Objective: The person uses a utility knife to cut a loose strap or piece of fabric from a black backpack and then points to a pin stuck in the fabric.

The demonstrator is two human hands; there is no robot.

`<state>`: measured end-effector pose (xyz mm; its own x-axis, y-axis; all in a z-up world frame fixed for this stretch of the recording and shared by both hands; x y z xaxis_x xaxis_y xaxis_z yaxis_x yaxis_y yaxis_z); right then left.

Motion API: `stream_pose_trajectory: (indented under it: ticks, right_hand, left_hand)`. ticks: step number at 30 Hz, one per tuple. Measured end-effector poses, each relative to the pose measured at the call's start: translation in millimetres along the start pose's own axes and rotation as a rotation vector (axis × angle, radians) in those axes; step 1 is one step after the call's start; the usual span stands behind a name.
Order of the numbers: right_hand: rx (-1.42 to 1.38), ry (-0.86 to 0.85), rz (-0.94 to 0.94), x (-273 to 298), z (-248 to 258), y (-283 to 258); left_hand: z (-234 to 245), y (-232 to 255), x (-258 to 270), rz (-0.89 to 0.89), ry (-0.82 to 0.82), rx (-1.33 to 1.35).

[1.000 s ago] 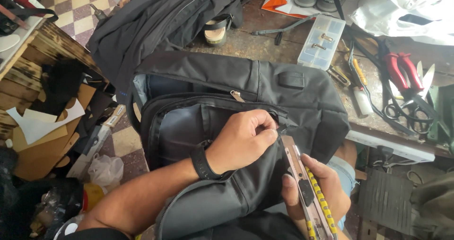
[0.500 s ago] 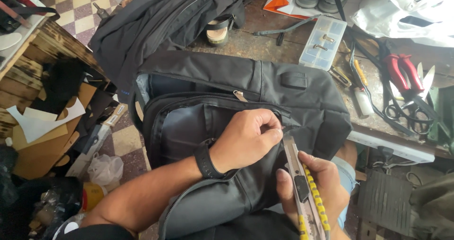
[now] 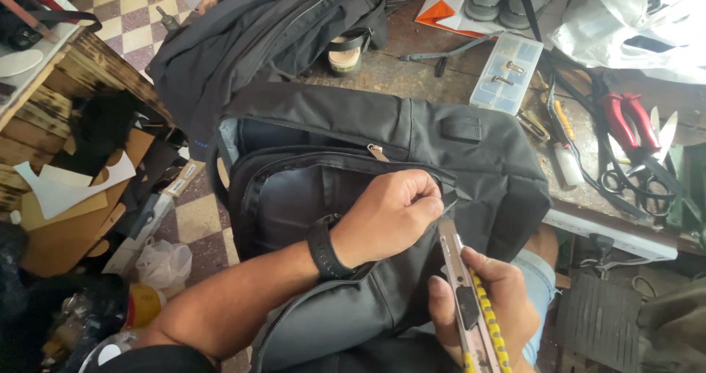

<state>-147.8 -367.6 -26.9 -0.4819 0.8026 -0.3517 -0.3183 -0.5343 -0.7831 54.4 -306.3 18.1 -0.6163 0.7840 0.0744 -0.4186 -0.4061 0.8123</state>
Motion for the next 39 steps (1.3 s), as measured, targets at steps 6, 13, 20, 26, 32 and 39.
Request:
stream_pose_trajectory:
  ticks: [6,13,20,26,32,39]
  right_hand:
    - [-0.164,0.123,-0.028,2,8,-5]
    - [-0.140,0.077,0.025,-5,7,-20]
    - [-0.091,0.005,0.029,0,8,-24]
    - [-0.034,-0.024,0.030,7,6,-23]
    - [-0.045,0.028,-0.008,4,13,-29]
    - [-0.080,-0.008,0.038,2,9,-41]
  left_hand:
    - [-4,-6,3,0.083,-0.122,-0.002]
    - [-2,-3,4,0.023,-0.126,-0.027]
    - [-3,-2,6,0.046,-0.148,0.004]
    - [0,-5,9,0.073,-0.128,0.056]
    - [-1,-12,9,0.080,-0.109,0.190]
    - [0,-11,13,0.069,-0.112,0.203]
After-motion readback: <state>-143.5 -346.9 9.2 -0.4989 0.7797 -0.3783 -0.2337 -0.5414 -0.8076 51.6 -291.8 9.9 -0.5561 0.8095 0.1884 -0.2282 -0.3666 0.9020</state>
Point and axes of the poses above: each hand's wrist, its own x-axis away from the middle knuckle, its own z-axis out of the back of the hand, y = z × x, the point moved 10 cm from there along -x, towards the middle knuckle, and after that the axes turned 11 degrees about -x, right-handed, at the moved point
